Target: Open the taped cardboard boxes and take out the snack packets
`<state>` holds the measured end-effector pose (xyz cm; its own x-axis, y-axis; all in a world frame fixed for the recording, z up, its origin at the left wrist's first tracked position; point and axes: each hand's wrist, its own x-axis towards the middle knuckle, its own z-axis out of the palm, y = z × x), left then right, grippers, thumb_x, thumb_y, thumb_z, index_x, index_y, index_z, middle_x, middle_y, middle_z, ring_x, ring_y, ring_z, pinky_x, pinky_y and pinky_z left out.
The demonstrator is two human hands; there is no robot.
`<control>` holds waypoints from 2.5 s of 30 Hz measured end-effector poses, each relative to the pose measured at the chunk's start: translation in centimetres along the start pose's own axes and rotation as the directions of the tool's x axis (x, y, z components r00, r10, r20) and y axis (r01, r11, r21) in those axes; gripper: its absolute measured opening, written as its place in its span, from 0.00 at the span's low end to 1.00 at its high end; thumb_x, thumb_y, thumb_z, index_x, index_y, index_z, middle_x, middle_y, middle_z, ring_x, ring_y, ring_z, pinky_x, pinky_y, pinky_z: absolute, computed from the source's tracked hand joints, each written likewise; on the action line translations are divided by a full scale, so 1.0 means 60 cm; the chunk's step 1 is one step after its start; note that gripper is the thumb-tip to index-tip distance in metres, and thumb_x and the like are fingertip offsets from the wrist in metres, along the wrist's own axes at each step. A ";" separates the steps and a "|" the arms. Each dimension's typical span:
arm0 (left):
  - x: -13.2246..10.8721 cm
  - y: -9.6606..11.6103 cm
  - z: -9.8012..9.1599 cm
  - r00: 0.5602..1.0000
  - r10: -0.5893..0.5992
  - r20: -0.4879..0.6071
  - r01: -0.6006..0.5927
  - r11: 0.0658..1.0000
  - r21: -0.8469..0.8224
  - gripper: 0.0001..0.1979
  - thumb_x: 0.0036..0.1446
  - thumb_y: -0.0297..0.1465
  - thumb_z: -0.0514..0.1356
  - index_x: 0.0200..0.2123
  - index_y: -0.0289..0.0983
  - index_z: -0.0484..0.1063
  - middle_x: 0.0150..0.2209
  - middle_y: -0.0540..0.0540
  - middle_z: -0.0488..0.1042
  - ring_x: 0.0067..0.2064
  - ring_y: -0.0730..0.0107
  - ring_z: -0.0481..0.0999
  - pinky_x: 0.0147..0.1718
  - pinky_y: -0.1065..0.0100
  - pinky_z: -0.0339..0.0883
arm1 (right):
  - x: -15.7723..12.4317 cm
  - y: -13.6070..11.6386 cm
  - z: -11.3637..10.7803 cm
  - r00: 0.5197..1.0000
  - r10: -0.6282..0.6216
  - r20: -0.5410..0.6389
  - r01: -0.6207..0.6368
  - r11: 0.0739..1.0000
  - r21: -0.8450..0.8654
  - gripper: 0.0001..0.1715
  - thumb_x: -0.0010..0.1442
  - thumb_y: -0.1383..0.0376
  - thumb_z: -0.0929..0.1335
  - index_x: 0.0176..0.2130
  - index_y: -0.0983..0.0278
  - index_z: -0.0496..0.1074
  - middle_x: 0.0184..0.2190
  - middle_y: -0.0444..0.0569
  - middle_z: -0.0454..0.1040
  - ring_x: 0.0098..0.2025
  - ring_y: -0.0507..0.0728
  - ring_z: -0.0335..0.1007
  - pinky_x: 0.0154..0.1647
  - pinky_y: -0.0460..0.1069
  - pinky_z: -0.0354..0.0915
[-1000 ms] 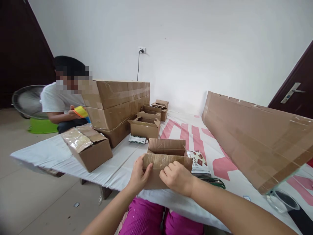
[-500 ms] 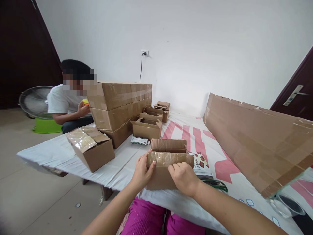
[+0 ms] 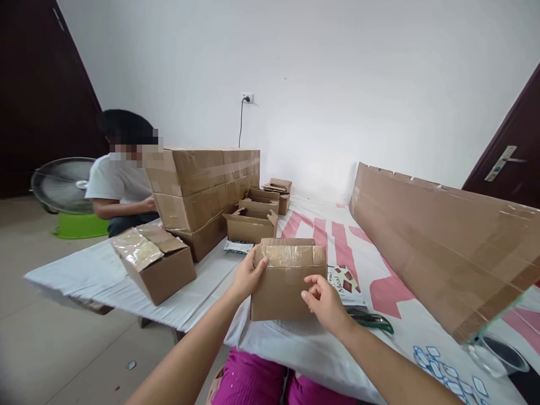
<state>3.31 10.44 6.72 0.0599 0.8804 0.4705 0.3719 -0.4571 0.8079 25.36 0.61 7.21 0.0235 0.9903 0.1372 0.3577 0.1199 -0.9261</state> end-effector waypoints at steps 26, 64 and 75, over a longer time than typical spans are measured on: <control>0.001 0.005 -0.003 0.999 -0.022 0.027 0.022 1.000 -0.003 0.24 0.58 0.37 0.55 0.57 0.36 0.63 0.53 0.38 0.75 0.53 0.55 0.75 0.52 0.56 0.66 | -0.004 -0.023 0.029 0.994 0.039 -0.104 0.040 0.749 0.661 0.20 0.50 0.50 0.74 0.37 0.60 0.73 0.18 0.35 0.65 0.21 0.48 0.59 0.55 0.57 0.59; -0.006 0.005 -0.008 0.999 0.003 0.037 -0.003 1.000 -0.019 0.24 0.58 0.37 0.54 0.57 0.36 0.62 0.55 0.38 0.73 0.55 0.55 0.73 0.53 0.55 0.65 | 0.012 -0.057 0.023 0.997 -0.051 -0.059 0.078 0.714 0.696 0.18 0.52 0.49 0.73 0.28 0.60 0.71 0.15 0.36 0.64 0.18 0.47 0.55 0.46 0.60 0.69; -0.001 0.009 -0.002 0.999 0.006 0.046 -0.005 1.000 -0.023 0.23 0.58 0.36 0.55 0.57 0.38 0.63 0.52 0.40 0.76 0.52 0.55 0.75 0.50 0.57 0.67 | -0.014 -0.021 0.025 0.997 0.021 -0.072 0.037 0.695 0.718 0.18 0.52 0.49 0.73 0.28 0.59 0.71 0.17 0.36 0.66 0.19 0.48 0.61 0.60 0.61 0.57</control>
<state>3.38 10.14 7.19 0.1049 0.8825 0.4585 0.3499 -0.4643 0.8136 23.50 -0.28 7.74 0.0977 0.9849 0.1425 -0.4206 0.1707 -0.8911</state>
